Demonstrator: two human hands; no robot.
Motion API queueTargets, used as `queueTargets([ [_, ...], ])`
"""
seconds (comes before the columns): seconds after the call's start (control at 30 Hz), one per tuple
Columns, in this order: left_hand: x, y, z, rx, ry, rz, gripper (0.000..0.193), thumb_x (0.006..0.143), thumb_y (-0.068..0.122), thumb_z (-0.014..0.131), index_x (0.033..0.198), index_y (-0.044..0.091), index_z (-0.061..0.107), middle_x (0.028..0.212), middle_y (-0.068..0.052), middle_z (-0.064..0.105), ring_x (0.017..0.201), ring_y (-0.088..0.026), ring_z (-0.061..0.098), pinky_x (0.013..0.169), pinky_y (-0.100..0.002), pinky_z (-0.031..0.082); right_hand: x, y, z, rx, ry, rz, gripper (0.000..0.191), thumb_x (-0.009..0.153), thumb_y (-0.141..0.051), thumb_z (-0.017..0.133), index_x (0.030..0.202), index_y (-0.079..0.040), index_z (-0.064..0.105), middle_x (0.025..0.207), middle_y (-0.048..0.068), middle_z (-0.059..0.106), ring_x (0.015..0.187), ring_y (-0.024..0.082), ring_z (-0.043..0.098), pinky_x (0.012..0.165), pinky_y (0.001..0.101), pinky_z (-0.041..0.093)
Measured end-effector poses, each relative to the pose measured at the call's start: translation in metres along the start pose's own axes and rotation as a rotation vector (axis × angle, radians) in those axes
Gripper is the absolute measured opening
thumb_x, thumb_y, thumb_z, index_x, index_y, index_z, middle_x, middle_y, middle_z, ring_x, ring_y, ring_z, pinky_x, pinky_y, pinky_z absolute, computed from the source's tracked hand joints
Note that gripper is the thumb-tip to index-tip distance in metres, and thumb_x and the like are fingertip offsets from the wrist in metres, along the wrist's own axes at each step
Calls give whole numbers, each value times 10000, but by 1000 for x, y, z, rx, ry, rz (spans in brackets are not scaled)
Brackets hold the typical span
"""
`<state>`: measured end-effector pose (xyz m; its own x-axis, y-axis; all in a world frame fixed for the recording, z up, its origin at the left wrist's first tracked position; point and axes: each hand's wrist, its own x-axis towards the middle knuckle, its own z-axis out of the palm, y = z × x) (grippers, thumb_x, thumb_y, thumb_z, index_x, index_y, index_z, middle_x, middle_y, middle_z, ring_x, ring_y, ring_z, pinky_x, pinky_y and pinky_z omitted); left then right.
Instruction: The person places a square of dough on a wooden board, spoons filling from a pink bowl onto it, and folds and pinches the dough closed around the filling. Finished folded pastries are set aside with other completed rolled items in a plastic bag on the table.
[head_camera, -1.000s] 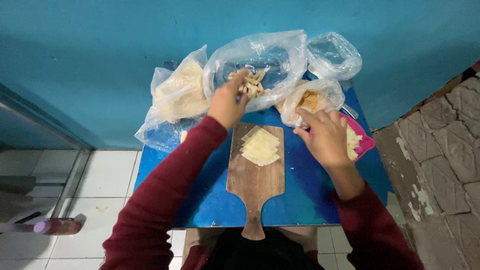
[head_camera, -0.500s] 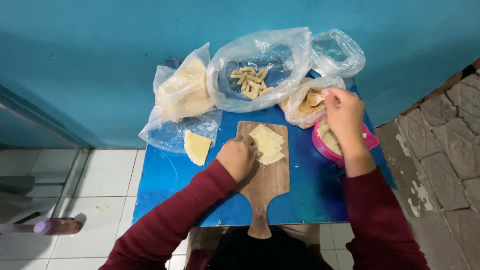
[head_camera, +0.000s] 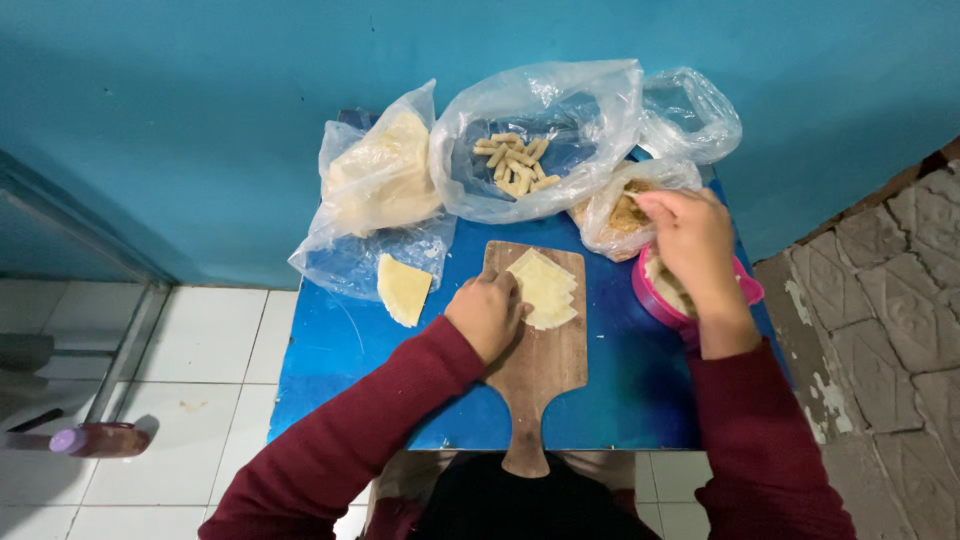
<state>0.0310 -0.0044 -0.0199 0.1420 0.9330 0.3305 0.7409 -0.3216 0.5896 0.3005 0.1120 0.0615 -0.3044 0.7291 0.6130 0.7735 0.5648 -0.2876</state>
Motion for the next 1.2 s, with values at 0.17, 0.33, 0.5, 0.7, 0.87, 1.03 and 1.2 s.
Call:
queueTargets([
  [0.17,-1,2,1,15,5,-3,289,874,237,738,983,-12,641,991,-237,675,899,-426,658,818,-482,533,1,10,-6,129,112,143,170,1056,-166,658,1116,-59,775,906,115,747,773,224,691,718,354,521],
  [0.33,-1,4,1,-1,9,-21,309,869,224,729,1026,-24,633,1005,-236,673,912,-423,661,826,-483,532,4,14,-2,336,35,414,202,1035,-138,611,1088,-45,783,796,52,729,624,87,563,560,283,426],
  [0.5,-1,4,2,49,-29,-39,306,877,227,732,1018,-27,637,1028,-250,655,923,-425,655,821,-473,534,6,20,-12,646,100,804,212,995,-141,572,1069,-46,746,820,-18,703,469,57,405,405,266,268],
  [0.7,-3,2,4,58,-21,-3,287,880,213,722,1016,-24,636,1023,-235,660,923,-410,654,838,-467,533,2,36,-20,798,146,760,178,1046,-140,633,1088,-15,751,827,1,682,587,11,398,526,184,295],
  [0.87,-3,5,6,38,11,-8,247,879,190,714,1009,-5,636,1000,-226,655,928,-410,643,837,-476,528,-22,32,-26,918,131,661,159,1063,-95,612,1092,23,714,864,19,693,678,35,489,616,179,376],
  [1.03,-7,13,4,5,120,48,144,859,133,686,950,35,632,997,-197,650,963,-397,639,802,-464,532,-56,-6,-13,1014,3,629,187,1054,-92,590,1102,39,714,849,42,691,679,49,500,619,184,385],
  [1.2,-6,17,-1,-12,108,15,189,878,122,679,1010,6,608,983,-209,657,938,-409,636,802,-479,525,-81,-51,-9,910,-142,608,221,1048,-126,581,1113,10,742,849,31,704,682,32,487,629,185,390],
])
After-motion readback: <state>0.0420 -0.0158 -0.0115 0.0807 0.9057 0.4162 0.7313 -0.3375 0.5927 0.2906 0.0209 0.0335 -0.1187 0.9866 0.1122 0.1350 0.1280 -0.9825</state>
